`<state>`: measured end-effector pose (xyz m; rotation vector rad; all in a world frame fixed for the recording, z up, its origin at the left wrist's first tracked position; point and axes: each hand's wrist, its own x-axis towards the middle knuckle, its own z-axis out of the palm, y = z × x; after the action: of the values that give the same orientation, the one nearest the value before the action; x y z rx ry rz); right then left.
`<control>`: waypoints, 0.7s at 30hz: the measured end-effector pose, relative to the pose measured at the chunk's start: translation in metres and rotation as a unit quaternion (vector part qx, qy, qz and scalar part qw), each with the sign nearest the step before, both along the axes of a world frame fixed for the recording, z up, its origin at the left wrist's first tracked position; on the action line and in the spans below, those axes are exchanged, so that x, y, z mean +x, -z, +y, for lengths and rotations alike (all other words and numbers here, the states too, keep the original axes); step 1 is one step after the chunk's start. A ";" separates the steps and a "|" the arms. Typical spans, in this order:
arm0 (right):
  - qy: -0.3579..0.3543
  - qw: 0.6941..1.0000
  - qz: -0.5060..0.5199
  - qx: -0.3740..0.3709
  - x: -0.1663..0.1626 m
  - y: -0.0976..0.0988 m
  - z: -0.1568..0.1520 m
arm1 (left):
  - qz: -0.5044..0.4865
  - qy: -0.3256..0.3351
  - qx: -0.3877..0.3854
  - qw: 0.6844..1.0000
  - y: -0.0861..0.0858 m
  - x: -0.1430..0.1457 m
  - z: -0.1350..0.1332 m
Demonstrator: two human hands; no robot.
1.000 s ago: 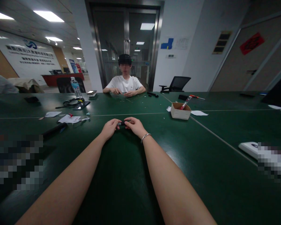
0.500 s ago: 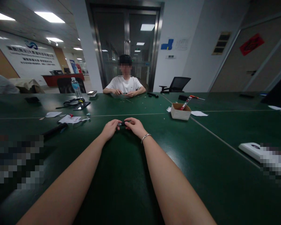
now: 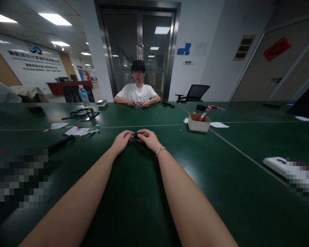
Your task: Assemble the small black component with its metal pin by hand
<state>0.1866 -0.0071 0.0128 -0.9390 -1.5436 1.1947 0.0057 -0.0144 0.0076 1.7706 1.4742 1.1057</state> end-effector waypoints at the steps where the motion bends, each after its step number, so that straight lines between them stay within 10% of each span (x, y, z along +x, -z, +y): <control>1: -0.001 1.000 0.001 0.001 0.000 0.000 0.000 | -0.005 0.000 -0.001 1.000 0.000 0.000 0.000; 21: -0.006 1.000 0.004 -0.002 -0.001 -0.001 -0.002 | 0.004 0.013 0.005 1.000 0.001 0.001 0.000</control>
<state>0.1860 -0.0087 0.0140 -0.9275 -1.5439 1.2096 0.0064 -0.0140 0.0071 1.7989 1.4480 1.0956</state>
